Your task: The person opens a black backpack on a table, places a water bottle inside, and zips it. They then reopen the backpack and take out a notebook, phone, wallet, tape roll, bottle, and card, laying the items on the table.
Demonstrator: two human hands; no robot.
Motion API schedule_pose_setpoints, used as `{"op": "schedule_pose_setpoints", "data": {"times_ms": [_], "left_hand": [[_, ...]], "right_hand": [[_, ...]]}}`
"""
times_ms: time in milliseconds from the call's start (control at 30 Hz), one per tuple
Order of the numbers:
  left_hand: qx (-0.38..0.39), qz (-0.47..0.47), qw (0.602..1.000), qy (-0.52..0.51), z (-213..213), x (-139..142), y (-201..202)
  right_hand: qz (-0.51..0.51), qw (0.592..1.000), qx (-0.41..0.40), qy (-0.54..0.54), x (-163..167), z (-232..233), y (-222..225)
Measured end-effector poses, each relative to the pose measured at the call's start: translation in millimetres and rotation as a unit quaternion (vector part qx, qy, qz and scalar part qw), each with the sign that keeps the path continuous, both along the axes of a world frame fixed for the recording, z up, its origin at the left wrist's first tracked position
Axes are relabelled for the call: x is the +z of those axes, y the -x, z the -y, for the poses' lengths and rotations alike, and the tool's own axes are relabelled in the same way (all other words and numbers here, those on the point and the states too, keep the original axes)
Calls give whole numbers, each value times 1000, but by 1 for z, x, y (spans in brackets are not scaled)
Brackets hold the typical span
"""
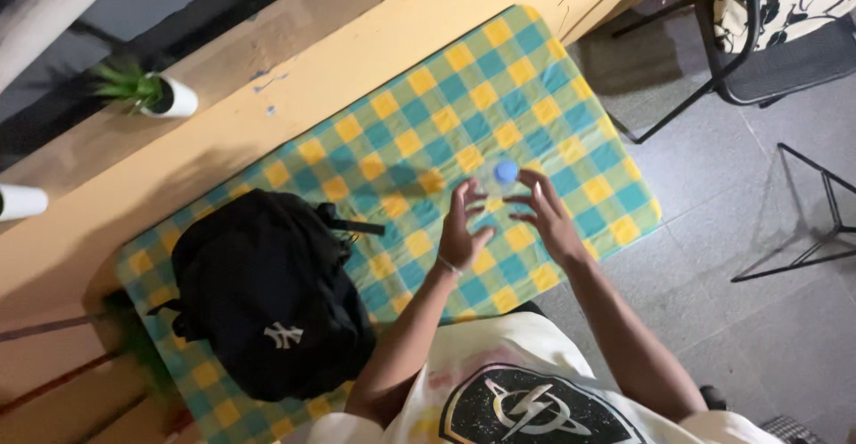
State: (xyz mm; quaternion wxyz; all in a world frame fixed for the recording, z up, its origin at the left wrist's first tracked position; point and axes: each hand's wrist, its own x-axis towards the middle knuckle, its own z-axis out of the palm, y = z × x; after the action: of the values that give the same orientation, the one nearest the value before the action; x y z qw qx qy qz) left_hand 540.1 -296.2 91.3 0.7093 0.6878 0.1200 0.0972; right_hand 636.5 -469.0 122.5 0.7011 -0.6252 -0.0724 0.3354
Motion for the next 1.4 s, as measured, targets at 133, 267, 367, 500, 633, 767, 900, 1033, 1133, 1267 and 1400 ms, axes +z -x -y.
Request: {"op": "schedule_pose_setpoints", "data": {"times_ms": [133, 267, 367, 500, 633, 767, 900, 1033, 1133, 1267, 1400], "left_hand": [[15, -18, 999, -45, -14, -9, -76], [8, -33, 999, -16, -34, -11, -133], [5, -28, 1000, 2, -52, -10, -180], [-12, -31, 999, 17, -71, 0, -240], [-37, -43, 997, 50, -86, 15, -287], [-47, -66, 997, -1, -86, 26, -321], [-44, -73, 996, 6, -82, 28, -341], [-56, -82, 995, 20, -80, 23, -354], [-62, -72, 995, 19, -78, 22, -359], [-59, -81, 994, -38, -73, 25, -357], [-48, -84, 995, -27, -71, 23, -350]], "right_hand": [[-20, 999, 26, -27, -7, -13, -75], [-19, 999, 24, -30, -18, -37, -137], [-19, 999, 33, -35, -22, -57, -186], [-19, 999, 26, -3, -16, -82, -242], [-11, 999, 25, 24, -7, -95, -283], [-5, 999, 9, 31, -2, -102, -309], [10, 999, 9, 52, -1, -102, -327], [10, 998, 15, 54, -3, -96, -340], [6, 998, 15, 53, -5, -92, -343], [17, 998, 13, 54, -6, -89, -340], [11, 998, -13, 59, -5, -88, -334]]}}
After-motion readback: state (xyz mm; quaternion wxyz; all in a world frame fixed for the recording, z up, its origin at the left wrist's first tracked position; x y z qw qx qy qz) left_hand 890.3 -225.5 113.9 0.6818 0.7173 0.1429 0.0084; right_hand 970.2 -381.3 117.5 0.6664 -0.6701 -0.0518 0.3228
